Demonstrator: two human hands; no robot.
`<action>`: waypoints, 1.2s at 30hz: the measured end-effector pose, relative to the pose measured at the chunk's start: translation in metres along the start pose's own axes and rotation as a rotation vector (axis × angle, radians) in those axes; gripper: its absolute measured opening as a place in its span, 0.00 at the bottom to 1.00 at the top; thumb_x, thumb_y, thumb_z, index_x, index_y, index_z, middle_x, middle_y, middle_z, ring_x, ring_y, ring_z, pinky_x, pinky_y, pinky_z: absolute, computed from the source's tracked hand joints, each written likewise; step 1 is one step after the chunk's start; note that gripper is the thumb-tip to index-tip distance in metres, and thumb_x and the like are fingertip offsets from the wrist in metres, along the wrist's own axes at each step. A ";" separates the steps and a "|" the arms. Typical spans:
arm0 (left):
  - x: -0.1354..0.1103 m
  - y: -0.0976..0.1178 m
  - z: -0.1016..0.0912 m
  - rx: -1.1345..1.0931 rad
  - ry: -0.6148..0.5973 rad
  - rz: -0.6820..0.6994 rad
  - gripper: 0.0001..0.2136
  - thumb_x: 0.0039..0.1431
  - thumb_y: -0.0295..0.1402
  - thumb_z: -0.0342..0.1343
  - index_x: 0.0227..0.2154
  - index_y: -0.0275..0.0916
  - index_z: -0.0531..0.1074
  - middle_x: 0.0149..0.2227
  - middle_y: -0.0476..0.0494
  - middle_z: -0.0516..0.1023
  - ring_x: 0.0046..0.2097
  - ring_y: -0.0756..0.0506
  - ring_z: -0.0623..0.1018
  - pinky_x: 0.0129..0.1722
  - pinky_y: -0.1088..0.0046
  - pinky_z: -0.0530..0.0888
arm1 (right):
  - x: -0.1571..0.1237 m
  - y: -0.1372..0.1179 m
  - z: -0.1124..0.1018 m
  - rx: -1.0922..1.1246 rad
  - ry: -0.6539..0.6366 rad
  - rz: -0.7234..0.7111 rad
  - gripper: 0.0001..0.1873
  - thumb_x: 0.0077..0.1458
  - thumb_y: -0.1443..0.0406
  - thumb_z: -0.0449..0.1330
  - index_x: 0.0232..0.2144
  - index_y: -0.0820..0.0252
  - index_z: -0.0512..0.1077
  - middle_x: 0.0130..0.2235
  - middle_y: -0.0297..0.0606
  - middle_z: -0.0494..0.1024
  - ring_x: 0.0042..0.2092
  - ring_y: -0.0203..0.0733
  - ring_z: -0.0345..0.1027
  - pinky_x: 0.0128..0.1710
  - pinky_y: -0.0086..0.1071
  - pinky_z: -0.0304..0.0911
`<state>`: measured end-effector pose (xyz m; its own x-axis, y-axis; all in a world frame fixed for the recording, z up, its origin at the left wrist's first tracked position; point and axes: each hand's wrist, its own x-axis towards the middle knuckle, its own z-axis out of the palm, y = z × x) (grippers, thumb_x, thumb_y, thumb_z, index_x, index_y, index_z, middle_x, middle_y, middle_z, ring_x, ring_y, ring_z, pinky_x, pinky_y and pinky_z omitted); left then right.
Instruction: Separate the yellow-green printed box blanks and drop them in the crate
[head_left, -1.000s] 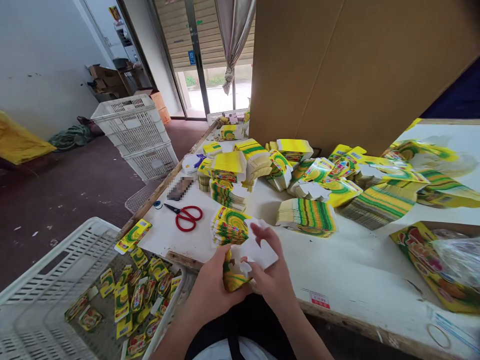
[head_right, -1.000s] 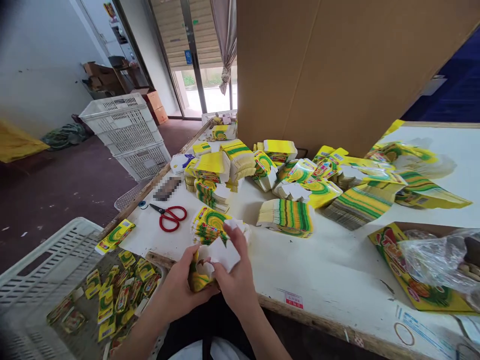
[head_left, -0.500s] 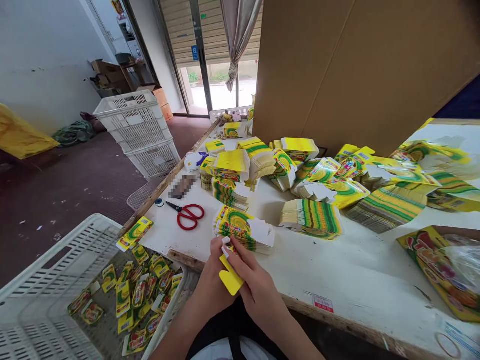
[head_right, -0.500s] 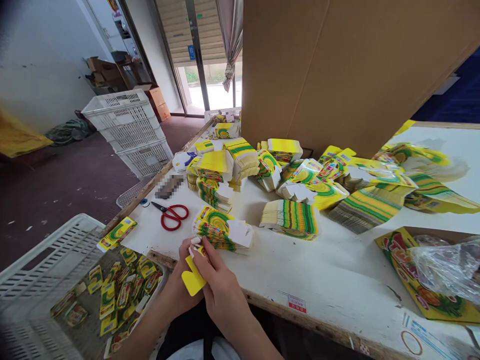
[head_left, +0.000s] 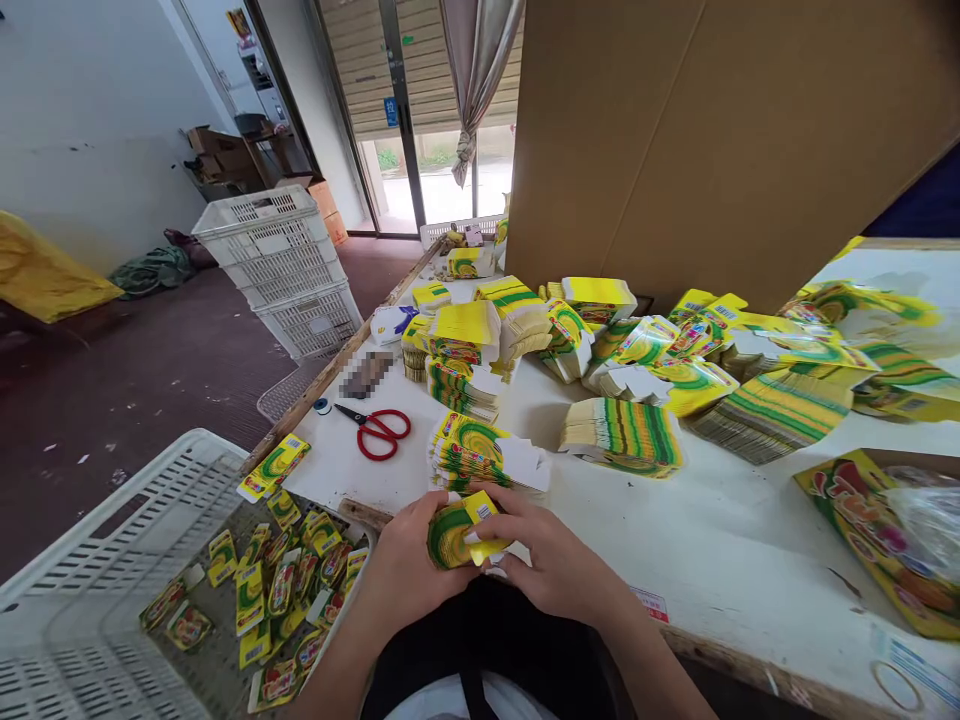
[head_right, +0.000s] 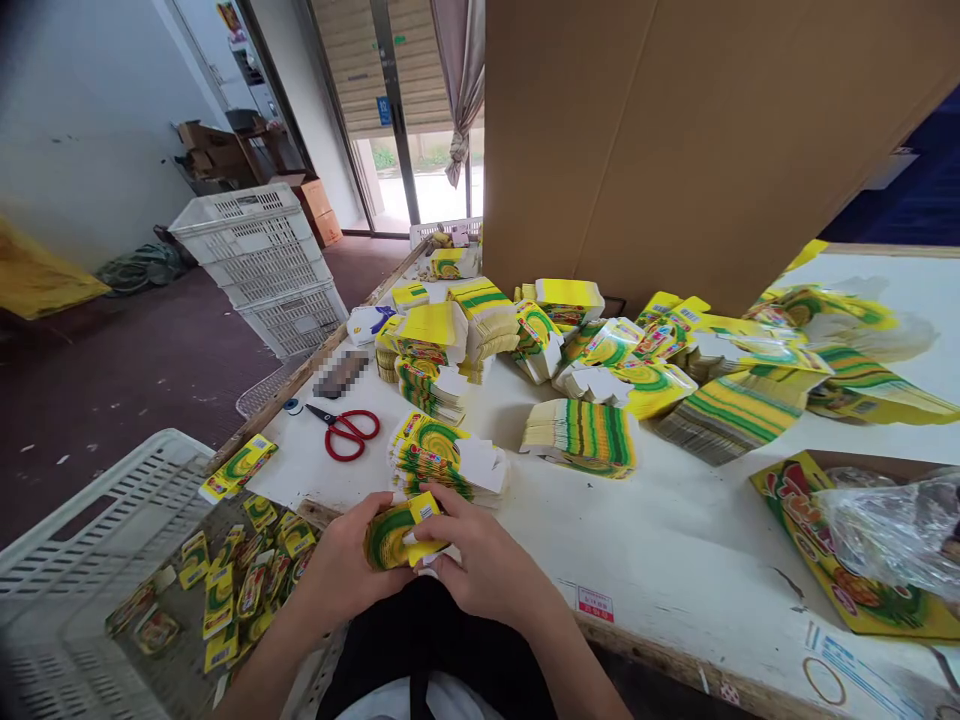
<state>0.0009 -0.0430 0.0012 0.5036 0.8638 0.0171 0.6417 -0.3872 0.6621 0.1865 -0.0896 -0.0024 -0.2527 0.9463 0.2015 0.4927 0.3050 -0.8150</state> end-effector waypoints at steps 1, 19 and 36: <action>0.001 0.001 0.000 0.019 0.001 0.012 0.24 0.44 0.39 0.63 0.45 0.40 0.64 0.41 0.39 0.78 0.42 0.38 0.78 0.41 0.62 0.74 | 0.001 -0.001 0.001 0.022 0.031 0.017 0.17 0.45 0.77 0.58 0.37 0.56 0.74 0.58 0.48 0.68 0.58 0.51 0.64 0.55 0.48 0.61; -0.024 -0.070 -0.073 0.145 0.173 -0.425 0.26 0.45 0.51 0.55 0.41 0.36 0.71 0.45 0.31 0.78 0.47 0.31 0.76 0.46 0.54 0.72 | 0.046 0.049 0.023 -0.338 0.449 0.346 0.26 0.44 0.78 0.53 0.48 0.62 0.64 0.40 0.48 0.75 0.43 0.55 0.67 0.45 0.51 0.62; 0.019 0.025 0.013 -1.518 0.435 -0.236 0.23 0.44 0.57 0.59 0.30 0.39 0.73 0.30 0.45 0.76 0.34 0.45 0.75 0.36 0.69 0.75 | 0.011 -0.026 0.047 0.565 0.271 0.140 0.29 0.43 0.73 0.55 0.49 0.55 0.55 0.33 0.32 0.68 0.34 0.37 0.65 0.33 0.31 0.63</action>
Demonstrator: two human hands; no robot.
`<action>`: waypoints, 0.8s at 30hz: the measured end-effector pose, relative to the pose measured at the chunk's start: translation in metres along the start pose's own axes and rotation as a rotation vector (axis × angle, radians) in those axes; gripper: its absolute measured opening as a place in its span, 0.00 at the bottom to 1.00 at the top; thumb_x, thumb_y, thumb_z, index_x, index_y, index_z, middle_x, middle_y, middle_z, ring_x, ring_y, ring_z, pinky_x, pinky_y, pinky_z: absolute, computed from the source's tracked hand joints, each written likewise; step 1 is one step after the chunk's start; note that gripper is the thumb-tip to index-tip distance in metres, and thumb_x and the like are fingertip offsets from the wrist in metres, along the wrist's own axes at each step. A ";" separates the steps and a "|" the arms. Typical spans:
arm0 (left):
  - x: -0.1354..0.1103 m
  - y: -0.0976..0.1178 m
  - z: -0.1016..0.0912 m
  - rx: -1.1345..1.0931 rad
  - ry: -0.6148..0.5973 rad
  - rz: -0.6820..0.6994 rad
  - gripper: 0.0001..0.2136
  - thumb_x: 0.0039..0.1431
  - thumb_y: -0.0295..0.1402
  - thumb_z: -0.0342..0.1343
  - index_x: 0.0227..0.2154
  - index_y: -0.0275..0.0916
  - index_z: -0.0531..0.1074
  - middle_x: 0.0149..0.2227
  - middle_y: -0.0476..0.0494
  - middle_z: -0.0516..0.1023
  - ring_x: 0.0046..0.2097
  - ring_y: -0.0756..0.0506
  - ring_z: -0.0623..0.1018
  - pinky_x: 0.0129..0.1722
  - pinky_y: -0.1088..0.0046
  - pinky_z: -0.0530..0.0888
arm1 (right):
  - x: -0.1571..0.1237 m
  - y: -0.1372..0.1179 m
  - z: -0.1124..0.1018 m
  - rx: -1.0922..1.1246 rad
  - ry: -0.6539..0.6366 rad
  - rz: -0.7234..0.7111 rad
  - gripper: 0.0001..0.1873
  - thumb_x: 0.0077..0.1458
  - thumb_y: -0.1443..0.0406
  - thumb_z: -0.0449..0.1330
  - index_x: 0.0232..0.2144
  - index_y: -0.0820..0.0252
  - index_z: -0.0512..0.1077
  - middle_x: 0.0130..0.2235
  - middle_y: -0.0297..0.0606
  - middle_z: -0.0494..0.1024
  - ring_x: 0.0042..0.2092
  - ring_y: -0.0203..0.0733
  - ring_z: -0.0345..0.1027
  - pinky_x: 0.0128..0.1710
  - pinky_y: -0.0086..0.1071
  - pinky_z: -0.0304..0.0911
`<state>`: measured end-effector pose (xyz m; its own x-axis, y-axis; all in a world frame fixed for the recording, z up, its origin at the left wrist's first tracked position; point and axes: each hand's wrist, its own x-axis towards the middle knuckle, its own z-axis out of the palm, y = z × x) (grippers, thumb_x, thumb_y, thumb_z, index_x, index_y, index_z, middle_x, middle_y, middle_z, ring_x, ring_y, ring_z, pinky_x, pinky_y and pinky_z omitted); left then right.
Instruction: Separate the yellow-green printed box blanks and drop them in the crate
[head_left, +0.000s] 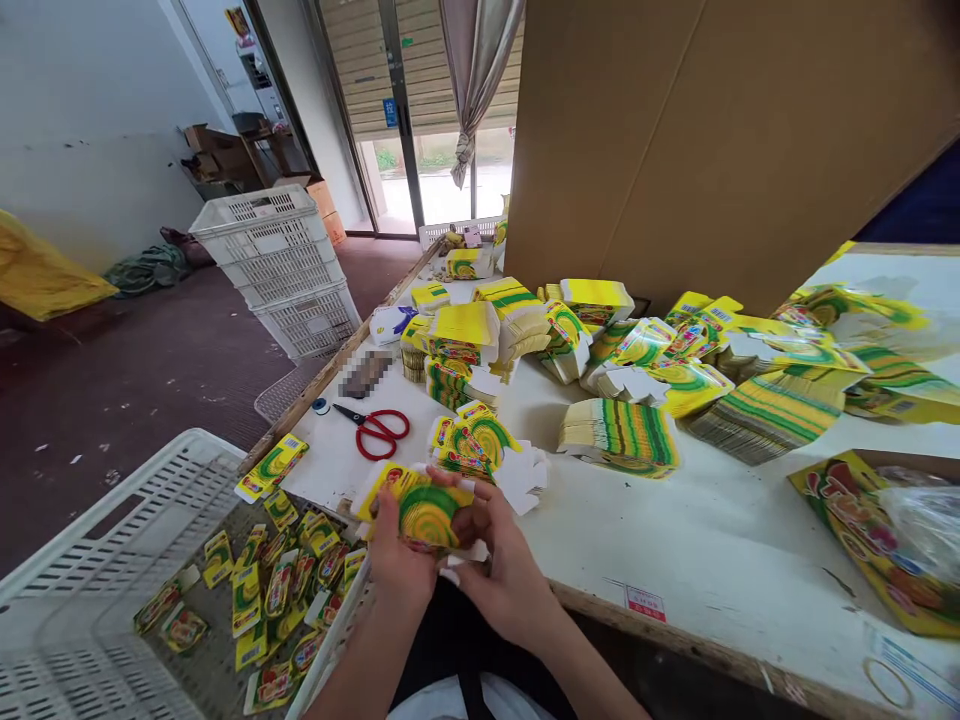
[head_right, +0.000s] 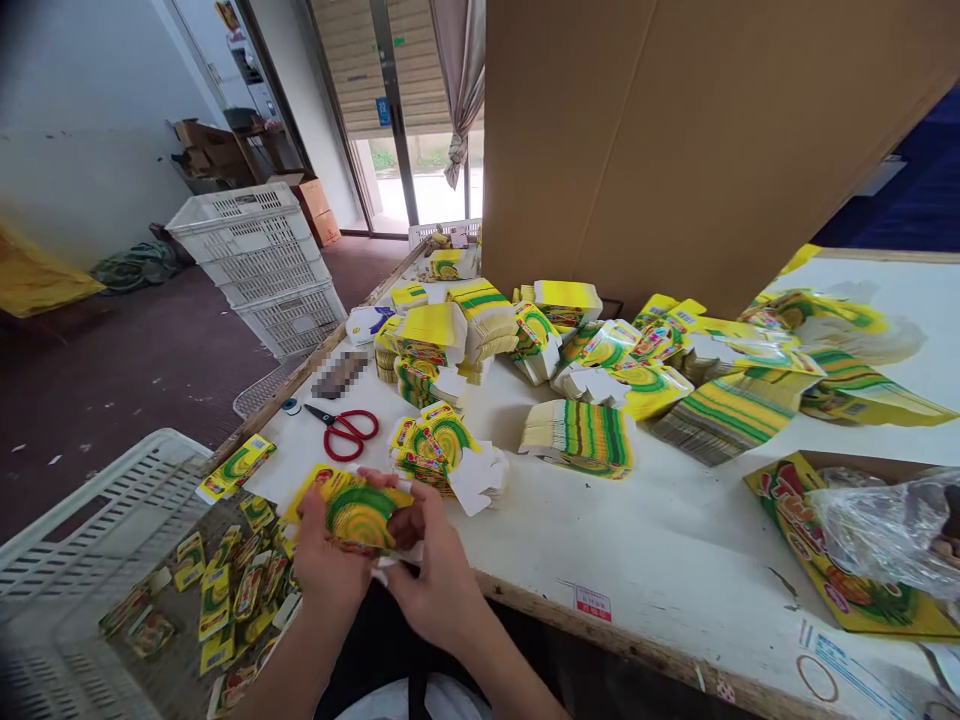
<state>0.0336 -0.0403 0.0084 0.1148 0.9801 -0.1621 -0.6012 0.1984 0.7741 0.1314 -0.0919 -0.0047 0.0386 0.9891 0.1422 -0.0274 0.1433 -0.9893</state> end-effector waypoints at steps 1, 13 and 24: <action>0.000 0.002 0.004 -0.026 0.018 0.058 0.24 0.41 0.58 0.60 0.26 0.40 0.72 0.26 0.48 0.73 0.31 0.47 0.73 0.34 0.72 0.74 | -0.002 -0.001 0.005 -0.003 0.004 -0.005 0.29 0.43 0.73 0.56 0.49 0.55 0.55 0.33 0.32 0.68 0.35 0.38 0.65 0.35 0.32 0.63; 0.002 -0.017 -0.035 0.376 0.034 0.169 0.18 0.44 0.47 0.65 0.36 0.42 0.76 0.38 0.46 0.80 0.39 0.46 0.77 0.40 0.73 0.75 | 0.006 0.006 -0.022 -0.066 0.033 -0.008 0.10 0.51 0.66 0.55 0.38 0.58 0.66 0.33 0.35 0.73 0.35 0.39 0.67 0.34 0.30 0.64; 0.000 0.047 -0.031 0.836 -0.348 0.324 0.42 0.36 0.56 0.65 0.55 0.43 0.63 0.57 0.35 0.69 0.58 0.33 0.68 0.57 0.53 0.64 | 0.010 -0.013 -0.049 -0.801 0.178 -0.617 0.14 0.56 0.75 0.55 0.37 0.52 0.74 0.34 0.32 0.80 0.39 0.38 0.70 0.49 0.37 0.59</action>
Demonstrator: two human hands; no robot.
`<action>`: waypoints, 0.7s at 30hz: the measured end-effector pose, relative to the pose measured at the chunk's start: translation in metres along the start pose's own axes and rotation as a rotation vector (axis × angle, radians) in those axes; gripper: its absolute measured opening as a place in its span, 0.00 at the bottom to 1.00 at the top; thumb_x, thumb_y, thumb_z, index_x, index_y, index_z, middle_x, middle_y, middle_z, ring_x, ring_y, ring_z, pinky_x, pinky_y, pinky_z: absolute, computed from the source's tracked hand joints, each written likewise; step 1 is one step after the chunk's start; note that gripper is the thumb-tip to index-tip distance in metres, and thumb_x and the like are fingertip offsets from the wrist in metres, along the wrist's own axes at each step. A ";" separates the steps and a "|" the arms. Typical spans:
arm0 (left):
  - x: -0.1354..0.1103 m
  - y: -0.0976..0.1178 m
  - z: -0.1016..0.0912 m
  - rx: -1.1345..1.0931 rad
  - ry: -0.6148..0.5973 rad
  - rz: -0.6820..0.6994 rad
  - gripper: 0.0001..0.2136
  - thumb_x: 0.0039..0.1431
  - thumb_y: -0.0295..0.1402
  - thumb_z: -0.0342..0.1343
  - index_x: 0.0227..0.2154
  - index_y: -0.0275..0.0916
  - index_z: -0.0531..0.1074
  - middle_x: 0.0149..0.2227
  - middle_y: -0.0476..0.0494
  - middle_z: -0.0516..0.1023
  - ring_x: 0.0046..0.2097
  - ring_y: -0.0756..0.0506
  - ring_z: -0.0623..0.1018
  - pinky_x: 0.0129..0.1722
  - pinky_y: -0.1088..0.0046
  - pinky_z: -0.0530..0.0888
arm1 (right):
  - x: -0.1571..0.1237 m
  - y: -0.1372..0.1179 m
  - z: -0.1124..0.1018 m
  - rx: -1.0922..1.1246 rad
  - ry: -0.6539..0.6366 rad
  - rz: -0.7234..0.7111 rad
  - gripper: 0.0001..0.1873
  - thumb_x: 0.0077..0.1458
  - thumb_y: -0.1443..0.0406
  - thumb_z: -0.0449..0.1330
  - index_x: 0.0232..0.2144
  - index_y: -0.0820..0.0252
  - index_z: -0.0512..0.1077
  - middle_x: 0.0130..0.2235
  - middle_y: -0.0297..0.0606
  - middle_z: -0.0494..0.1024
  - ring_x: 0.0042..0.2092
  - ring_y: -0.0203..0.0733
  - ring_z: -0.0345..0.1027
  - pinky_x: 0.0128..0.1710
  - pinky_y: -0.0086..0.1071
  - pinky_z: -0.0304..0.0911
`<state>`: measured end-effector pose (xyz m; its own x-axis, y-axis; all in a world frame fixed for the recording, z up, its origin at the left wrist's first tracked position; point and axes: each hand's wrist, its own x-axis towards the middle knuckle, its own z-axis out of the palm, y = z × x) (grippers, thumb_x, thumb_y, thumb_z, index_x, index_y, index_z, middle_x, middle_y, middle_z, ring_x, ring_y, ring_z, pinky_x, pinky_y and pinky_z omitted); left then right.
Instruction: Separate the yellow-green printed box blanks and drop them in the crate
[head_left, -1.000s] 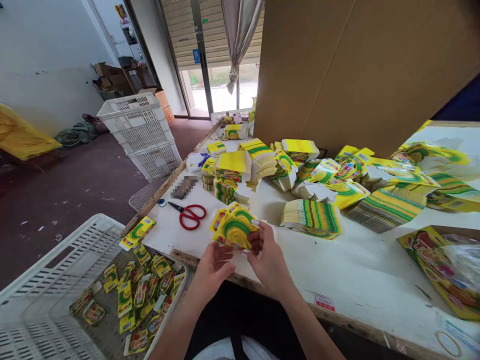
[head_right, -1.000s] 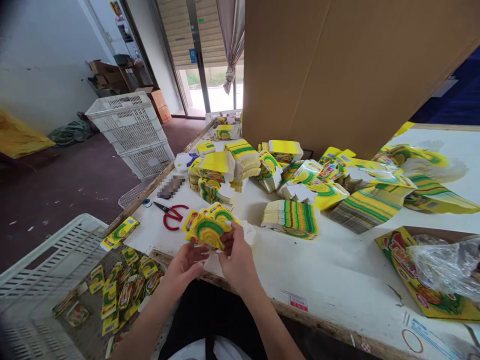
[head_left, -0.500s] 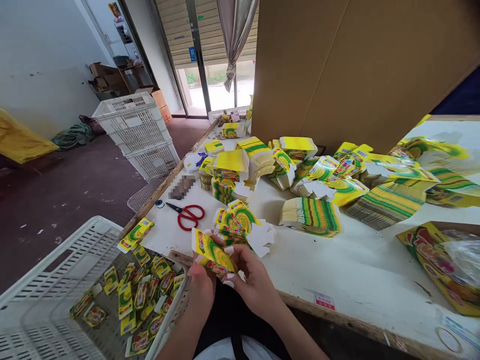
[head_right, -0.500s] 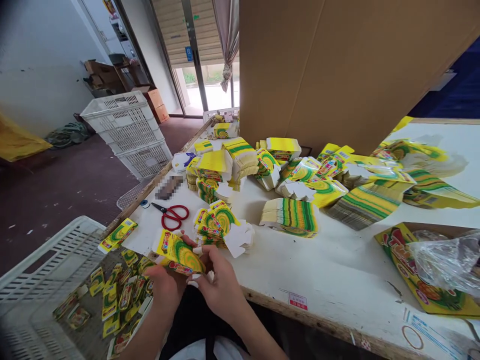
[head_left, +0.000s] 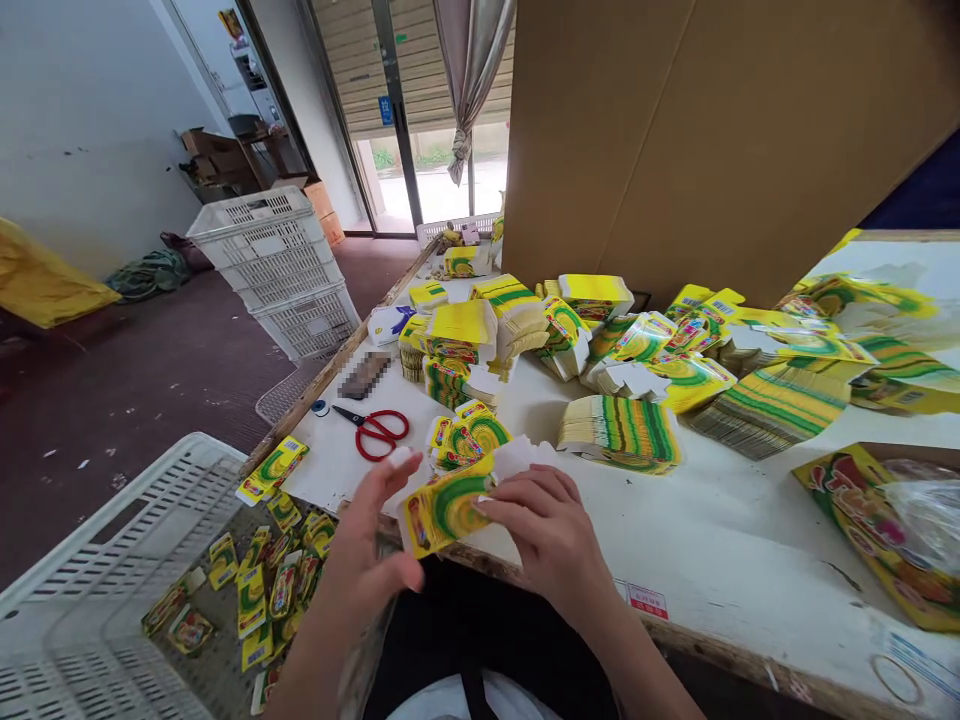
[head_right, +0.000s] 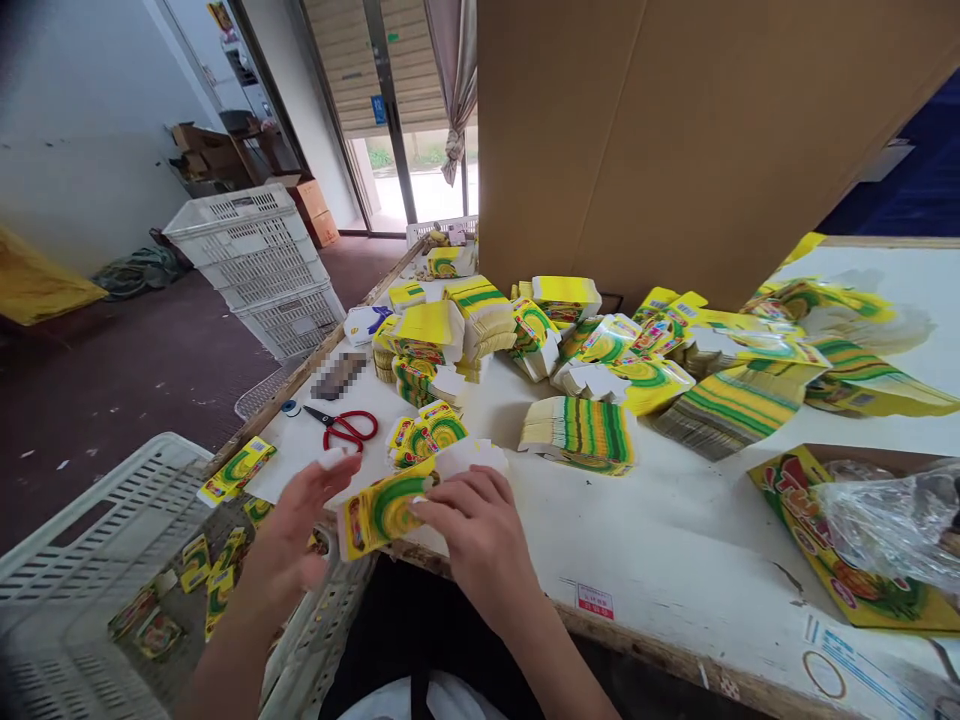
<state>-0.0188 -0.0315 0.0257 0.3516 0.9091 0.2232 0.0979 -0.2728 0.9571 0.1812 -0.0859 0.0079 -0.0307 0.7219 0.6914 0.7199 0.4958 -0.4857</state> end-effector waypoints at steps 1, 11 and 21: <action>0.000 0.005 0.000 0.145 -0.089 -0.036 0.43 0.34 0.52 0.68 0.55 0.42 0.62 0.57 0.35 0.68 0.58 0.32 0.67 0.58 0.52 0.63 | 0.001 -0.003 -0.001 -0.008 -0.028 -0.050 0.14 0.56 0.75 0.55 0.36 0.51 0.74 0.34 0.30 0.80 0.41 0.38 0.70 0.55 0.38 0.54; -0.007 0.004 0.046 0.569 -0.257 -0.212 0.19 0.46 0.33 0.60 0.41 0.41 0.61 0.40 0.45 0.75 0.41 0.41 0.76 0.39 0.65 0.72 | -0.019 -0.009 0.020 0.573 0.083 0.650 0.31 0.56 0.59 0.55 0.60 0.56 0.57 0.61 0.47 0.62 0.63 0.50 0.53 0.61 0.52 0.50; -0.005 0.002 0.048 0.472 -0.248 -0.261 0.27 0.45 0.32 0.60 0.49 0.41 0.57 0.47 0.41 0.73 0.48 0.39 0.74 0.46 0.59 0.71 | -0.018 -0.004 0.022 1.349 -0.243 0.972 0.31 0.52 0.42 0.53 0.50 0.51 0.71 0.49 0.44 0.77 0.58 0.53 0.63 0.57 0.51 0.58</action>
<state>0.0244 -0.0517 0.0175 0.4616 0.8798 -0.1131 0.5942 -0.2121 0.7758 0.1638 -0.0901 -0.0147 -0.1541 0.9766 -0.1504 -0.5298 -0.2101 -0.8217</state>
